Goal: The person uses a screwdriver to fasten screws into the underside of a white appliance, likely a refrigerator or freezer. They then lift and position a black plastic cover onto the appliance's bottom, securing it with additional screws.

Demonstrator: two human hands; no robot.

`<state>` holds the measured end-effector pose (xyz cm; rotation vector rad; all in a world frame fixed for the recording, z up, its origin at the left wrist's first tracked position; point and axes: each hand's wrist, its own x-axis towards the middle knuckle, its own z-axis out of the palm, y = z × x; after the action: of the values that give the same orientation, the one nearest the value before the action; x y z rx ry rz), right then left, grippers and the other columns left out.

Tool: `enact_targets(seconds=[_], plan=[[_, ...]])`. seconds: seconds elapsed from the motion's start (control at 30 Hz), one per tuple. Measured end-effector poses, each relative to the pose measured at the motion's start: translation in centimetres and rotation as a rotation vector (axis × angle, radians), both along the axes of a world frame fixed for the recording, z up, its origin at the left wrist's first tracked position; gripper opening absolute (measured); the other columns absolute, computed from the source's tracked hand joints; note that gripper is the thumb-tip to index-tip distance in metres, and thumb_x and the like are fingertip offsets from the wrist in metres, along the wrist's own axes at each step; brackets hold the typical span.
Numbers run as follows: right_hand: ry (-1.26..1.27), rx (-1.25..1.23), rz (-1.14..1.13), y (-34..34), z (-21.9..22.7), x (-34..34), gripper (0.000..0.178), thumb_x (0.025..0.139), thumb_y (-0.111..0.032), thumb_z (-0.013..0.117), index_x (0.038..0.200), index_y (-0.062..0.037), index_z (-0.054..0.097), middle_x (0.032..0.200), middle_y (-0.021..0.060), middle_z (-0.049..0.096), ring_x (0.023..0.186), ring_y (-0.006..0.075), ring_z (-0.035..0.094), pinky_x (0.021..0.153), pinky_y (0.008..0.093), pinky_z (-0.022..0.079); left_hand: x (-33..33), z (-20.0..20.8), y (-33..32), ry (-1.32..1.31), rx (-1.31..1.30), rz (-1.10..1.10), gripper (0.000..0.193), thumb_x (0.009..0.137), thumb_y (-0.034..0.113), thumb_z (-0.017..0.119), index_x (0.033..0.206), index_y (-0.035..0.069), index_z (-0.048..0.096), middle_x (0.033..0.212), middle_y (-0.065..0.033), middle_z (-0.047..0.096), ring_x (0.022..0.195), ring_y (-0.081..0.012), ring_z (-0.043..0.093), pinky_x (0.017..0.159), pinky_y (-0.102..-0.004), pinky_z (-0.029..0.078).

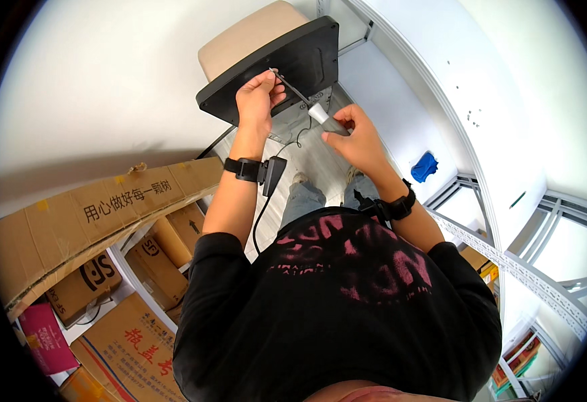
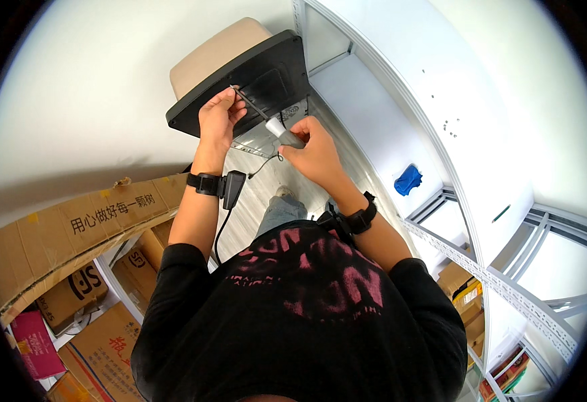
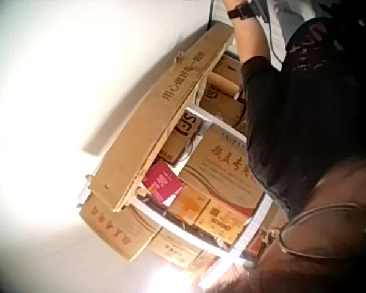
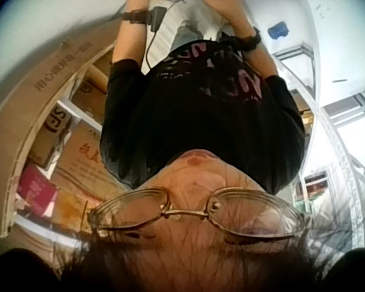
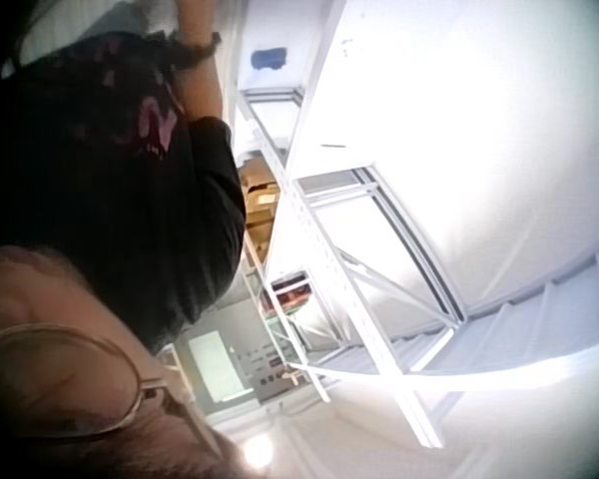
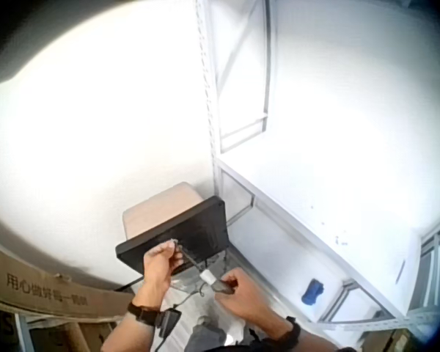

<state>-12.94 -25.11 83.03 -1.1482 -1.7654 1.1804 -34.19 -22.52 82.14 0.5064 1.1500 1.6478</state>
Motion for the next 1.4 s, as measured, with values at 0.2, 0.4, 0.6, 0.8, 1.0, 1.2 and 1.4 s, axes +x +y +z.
enact_targets(seconds=[0.2,0.4,0.6,0.8,1.0,1.2,1.4], plan=[[0.225,-0.173,-0.034,-0.4,0.8,-1.2,0.028,0.073,-0.005,0.071,0.091,0.0004,0.05,0.081,0.0068,0.058,0.067,0.0101,0.055,0.049,0.0236,0.046,-0.4,1.0,-0.7,0.348,-0.03,-0.058,0.015,0.087,0.014,0.062,0.092,0.001,0.067,0.079,-0.0035,0.065,0.067,-0.0105,0.059,0.061,-0.0234,0.05],[0.273,-0.256,-0.053,0.1,-0.4,-1.3,0.028,0.073,-0.005,0.071,0.093,0.0008,0.051,0.082,0.0074,0.058,0.068,0.0109,0.056,0.048,0.0241,0.047,-3.1,3.1,-1.1,1.519,0.348,0.441,0.027,0.066,0.008,0.074,0.092,0.007,0.066,0.09,-0.0088,0.064,0.084,-0.0289,0.057,0.077,-0.0369,0.045],[0.299,-0.304,-0.064,0.3,-0.6,-2.2,0.029,0.073,-0.006,0.071,0.094,0.0017,0.053,0.083,0.0076,0.058,0.068,0.0116,0.056,0.048,0.0242,0.048,-5.4,3.2,1.4,1.749,0.252,0.242,0.047,0.061,0.02,0.08,0.104,0.009,0.063,0.106,-0.0071,0.059,0.098,-0.0288,0.053,0.083,-0.0402,0.043],[0.307,-0.306,-0.076,0.4,-0.6,-2.9,0.029,0.073,-0.007,0.071,0.094,0.0009,0.053,0.083,0.0069,0.058,0.07,0.011,0.055,0.049,0.0237,0.048,-5.2,2.7,1.9,1.833,0.175,0.235,0.049,0.06,0.024,0.08,0.105,0.012,0.064,0.097,-0.0035,0.058,0.097,-0.0251,0.052,0.081,-0.038,0.042],[0.3,-0.32,-0.087,0.4,-0.2,-3.5,0.029,0.074,-0.008,0.071,0.095,0.0004,0.053,0.084,0.0058,0.058,0.072,0.0103,0.055,0.051,0.0235,0.048,-5.1,2.3,1.9,1.877,0.18,0.283,0.047,0.062,0.023,0.078,0.105,0.013,0.065,0.089,-0.0012,0.054,0.09,-0.0225,0.051,0.077,-0.036,0.04],[0.278,-0.334,-0.142,0.4,-0.4,-3.9,0.028,0.079,-0.01,0.068,0.102,-0.0004,0.053,0.088,0.0042,0.059,0.075,0.0103,0.056,0.054,0.0241,0.048,-5.3,2.0,2.0,1.883,0.185,0.294,0.047,0.062,0.023,0.078,0.107,0.014,0.065,0.085,-0.0006,0.053,0.086,-0.0206,0.05,0.074,-0.034,0.039],[0.294,-0.352,-0.184,0.1,-0.2,-4.2,0.033,0.082,-0.016,0.067,0.108,-0.0022,0.051,0.092,0.0039,0.057,0.076,0.0114,0.055,0.054,0.024,0.047,-5.4,1.6,2.4,1.893,0.249,0.355,0.049,0.058,0.024,0.08,0.104,0.015,0.067,0.083,0.0013,0.054,0.082,-0.0197,0.051,0.07,-0.0339,0.039]])
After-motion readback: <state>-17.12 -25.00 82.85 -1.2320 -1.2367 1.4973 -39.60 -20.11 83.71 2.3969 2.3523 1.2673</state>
